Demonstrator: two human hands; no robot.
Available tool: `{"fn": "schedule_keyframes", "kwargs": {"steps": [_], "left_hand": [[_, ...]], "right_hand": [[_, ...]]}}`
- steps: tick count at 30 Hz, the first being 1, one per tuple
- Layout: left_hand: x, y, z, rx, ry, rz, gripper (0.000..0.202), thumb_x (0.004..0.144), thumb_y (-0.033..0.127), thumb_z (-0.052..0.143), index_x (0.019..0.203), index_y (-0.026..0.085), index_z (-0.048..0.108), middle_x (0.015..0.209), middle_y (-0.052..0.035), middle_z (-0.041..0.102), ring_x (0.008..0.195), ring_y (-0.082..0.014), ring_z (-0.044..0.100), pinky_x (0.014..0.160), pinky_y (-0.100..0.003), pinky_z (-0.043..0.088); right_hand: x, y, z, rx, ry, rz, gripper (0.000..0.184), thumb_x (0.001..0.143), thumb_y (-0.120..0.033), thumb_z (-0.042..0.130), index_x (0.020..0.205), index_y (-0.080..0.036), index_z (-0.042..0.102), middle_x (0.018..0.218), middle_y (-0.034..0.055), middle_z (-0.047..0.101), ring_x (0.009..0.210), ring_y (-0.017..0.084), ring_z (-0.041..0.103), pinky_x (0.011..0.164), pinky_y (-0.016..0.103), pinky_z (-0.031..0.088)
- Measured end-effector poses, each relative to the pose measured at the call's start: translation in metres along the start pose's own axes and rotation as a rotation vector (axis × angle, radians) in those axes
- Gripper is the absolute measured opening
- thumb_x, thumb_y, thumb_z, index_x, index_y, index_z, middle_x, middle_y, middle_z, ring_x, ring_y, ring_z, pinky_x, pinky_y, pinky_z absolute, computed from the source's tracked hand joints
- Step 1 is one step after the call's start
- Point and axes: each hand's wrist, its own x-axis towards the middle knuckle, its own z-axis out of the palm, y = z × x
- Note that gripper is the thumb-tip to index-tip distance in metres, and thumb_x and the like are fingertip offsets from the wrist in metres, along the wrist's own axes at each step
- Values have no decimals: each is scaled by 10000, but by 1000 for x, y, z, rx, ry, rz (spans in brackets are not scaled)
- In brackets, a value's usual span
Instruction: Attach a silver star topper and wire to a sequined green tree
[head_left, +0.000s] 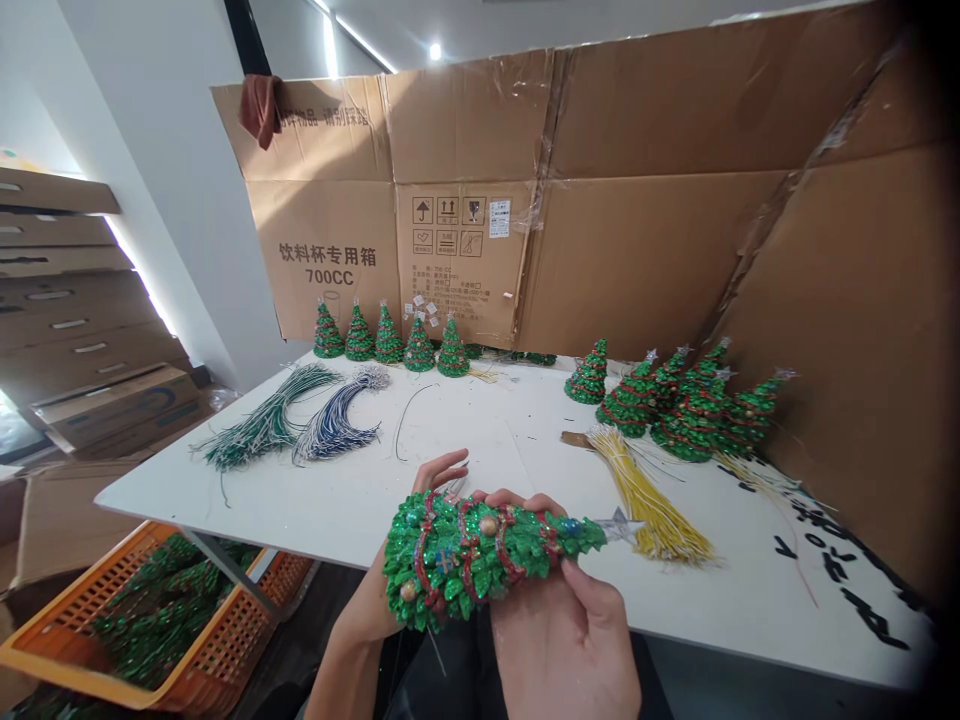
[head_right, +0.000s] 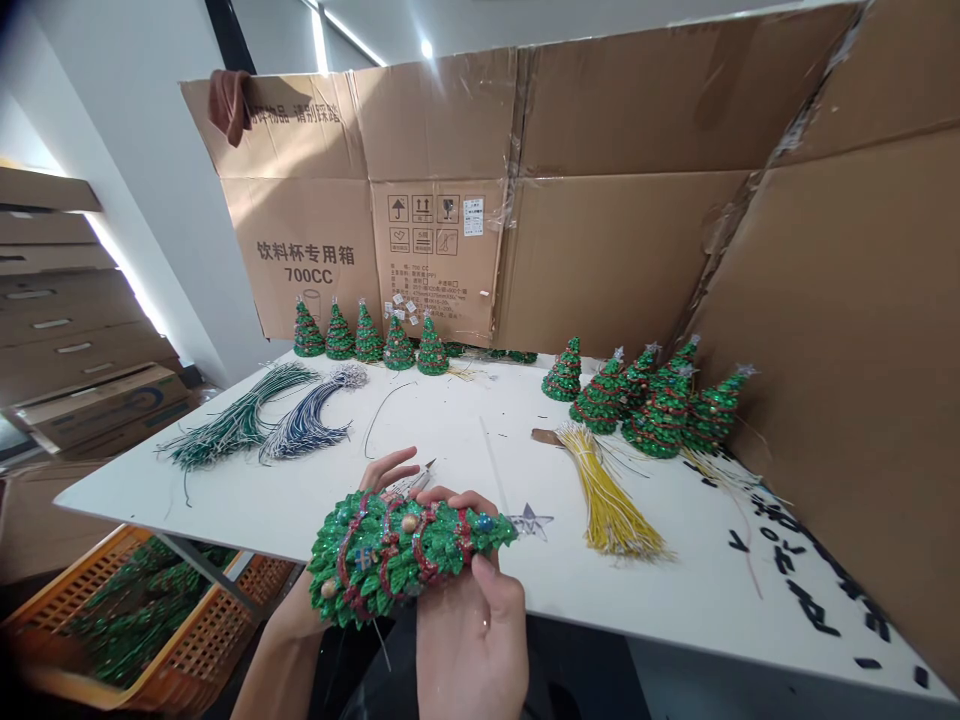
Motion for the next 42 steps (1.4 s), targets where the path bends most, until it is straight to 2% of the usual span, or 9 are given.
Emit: {"fn": "schedule_keyframes", "kwargs": {"steps": [5, 10, 13, 17, 24, 32, 35, 39, 42], "left_hand": [[0, 0, 2, -24, 21, 8, 615, 1047, 525, 602, 1629, 366, 483, 1727, -86, 420, 1642, -397, 321, 1345, -639, 304], [5, -13, 6, 68, 185, 40, 583, 1079, 450, 551, 1650, 406, 440, 1756, -51, 369, 1647, -369, 317, 1322, -649, 358], [8, -19, 8, 103, 247, 86, 641, 1045, 394, 623, 1652, 431, 421, 1762, -26, 357, 1655, -351, 307, 1312, -626, 396], [8, -18, 6, 99, 216, 49, 615, 1060, 376, 585, 1651, 429, 422, 1751, -37, 375, 1641, -347, 340, 1293, -621, 424], [6, -8, 2, 78, 155, 8, 586, 1052, 467, 584, 1621, 384, 471, 1700, -74, 454, 1604, -352, 384, 1266, -582, 439], [4, 1, 3, 61, 101, 27, 637, 1021, 572, 606, 1612, 374, 478, 1704, -87, 418, 1586, -381, 379, 1254, -580, 422], [-1, 8, 4, 35, 66, 44, 697, 1001, 641, 606, 1622, 360, 464, 1695, -105, 411, 1581, -398, 372, 1258, -593, 406], [-4, 12, 5, -15, 35, 95, 862, 925, 809, 595, 1631, 334, 455, 1700, -118, 392, 1580, -424, 355, 1267, -600, 388], [-5, 11, 6, -23, 34, 93, 861, 934, 818, 575, 1633, 331, 452, 1690, -121, 402, 1584, -419, 350, 1273, -597, 381]], "right_hand": [[-2, 2, 0, 14, 52, 15, 339, 949, -505, 617, 1172, -333, 806, 1277, 82, 795, 1316, 391, 683, 1150, 654, 507], [-2, 3, 4, 40, 92, 10, 341, 933, -508, 668, 1194, -353, 824, 1270, 55, 818, 1296, 376, 711, 1171, 656, 502], [-2, 4, 7, 63, 88, 4, 314, 933, -498, 691, 1176, -360, 836, 1195, 32, 845, 1226, 359, 757, 1203, 639, 478], [-3, 7, 8, 77, 107, -15, 338, 961, -481, 645, 1216, -348, 822, 1178, 30, 852, 1204, 340, 770, 1224, 629, 459], [-6, 7, 11, 49, 115, 15, 409, 993, -523, 594, 1300, -329, 781, 1384, 69, 784, 1376, 362, 676, 1234, 637, 439], [-2, 6, 9, 10, 100, -2, 355, 994, -549, 612, 1180, -336, 828, 1267, 60, 829, 1291, 358, 732, 1206, 629, 481], [0, 7, 4, 8, 124, 4, 345, 978, -544, 645, 1180, -339, 835, 1278, 57, 830, 1245, 355, 758, 1198, 636, 494], [0, 6, 1, 10, 152, 25, 382, 956, -567, 648, 1201, -342, 836, 1324, 54, 815, 1352, 370, 700, 1196, 642, 498], [1, 4, 2, -6, 141, 39, 401, 955, -576, 635, 1201, -334, 840, 1315, 66, 816, 1375, 385, 679, 1179, 651, 510]]}}
